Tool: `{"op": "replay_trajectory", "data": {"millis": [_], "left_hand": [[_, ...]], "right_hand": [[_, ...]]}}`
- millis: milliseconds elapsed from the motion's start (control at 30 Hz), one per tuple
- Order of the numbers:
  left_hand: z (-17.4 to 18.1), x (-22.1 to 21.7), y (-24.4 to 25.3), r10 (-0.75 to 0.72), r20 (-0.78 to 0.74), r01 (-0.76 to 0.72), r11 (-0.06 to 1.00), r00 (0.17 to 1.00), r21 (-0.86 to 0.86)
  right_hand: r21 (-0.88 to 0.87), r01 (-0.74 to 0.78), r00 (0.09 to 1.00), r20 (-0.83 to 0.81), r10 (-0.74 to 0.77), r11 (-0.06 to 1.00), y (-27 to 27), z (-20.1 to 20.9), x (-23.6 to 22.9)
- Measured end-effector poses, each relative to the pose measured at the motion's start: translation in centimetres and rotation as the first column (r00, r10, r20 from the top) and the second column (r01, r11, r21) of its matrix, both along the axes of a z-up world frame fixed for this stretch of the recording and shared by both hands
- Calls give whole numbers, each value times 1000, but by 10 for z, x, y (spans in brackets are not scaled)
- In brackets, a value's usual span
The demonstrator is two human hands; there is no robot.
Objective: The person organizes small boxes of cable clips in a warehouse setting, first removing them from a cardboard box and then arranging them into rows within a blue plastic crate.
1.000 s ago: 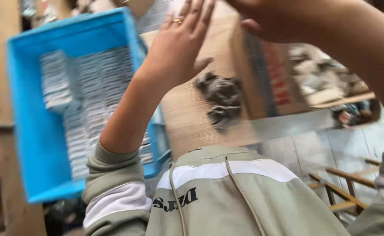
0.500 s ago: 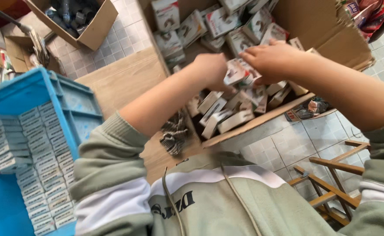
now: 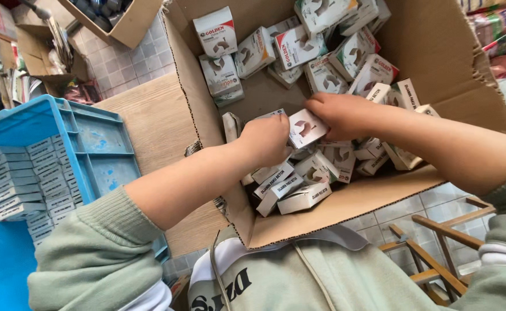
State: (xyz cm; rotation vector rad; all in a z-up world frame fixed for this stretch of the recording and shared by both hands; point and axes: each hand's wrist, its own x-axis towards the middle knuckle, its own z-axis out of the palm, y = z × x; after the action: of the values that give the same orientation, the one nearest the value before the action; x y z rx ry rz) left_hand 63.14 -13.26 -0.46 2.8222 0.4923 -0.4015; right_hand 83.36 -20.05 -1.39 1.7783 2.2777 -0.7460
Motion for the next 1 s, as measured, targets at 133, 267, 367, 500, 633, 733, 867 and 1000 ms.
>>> {"op": "replay_trajectory", "data": {"millis": [133,267,367,500,633,733,867,1000], "left_hand": [[13,3,4,20,4,-20,998,1000,-59],[43,1,15,39,60,-26,981,997,-193],[87,-11,12,95,187,-25,938,978,-345],[81,-40,16,16,534,292,824,845,-486],[114,-84,7,27,536,262,851,844,-455],[126,-129,1,33,642,301,864,766,-404],[147,-202,-17,64,710,308,871,702,-384],[119,-285,-33,225,793,39,954,566,-299]], "right_hand": [[63,46,999,-13,-45,997,4,3,7],[68,2,966,-256,15,998,12,74,1],[137,-11,913,-402,66,991,3,101,-3],[370,-45,854,-468,228,928,-14,93,0],[448,53,856,-480,191,892,-36,124,-48],[499,144,881,-458,119,855,-50,140,-100],[618,201,801,-550,236,760,-56,159,-176],[703,166,916,-369,155,691,-64,160,-250]]}}
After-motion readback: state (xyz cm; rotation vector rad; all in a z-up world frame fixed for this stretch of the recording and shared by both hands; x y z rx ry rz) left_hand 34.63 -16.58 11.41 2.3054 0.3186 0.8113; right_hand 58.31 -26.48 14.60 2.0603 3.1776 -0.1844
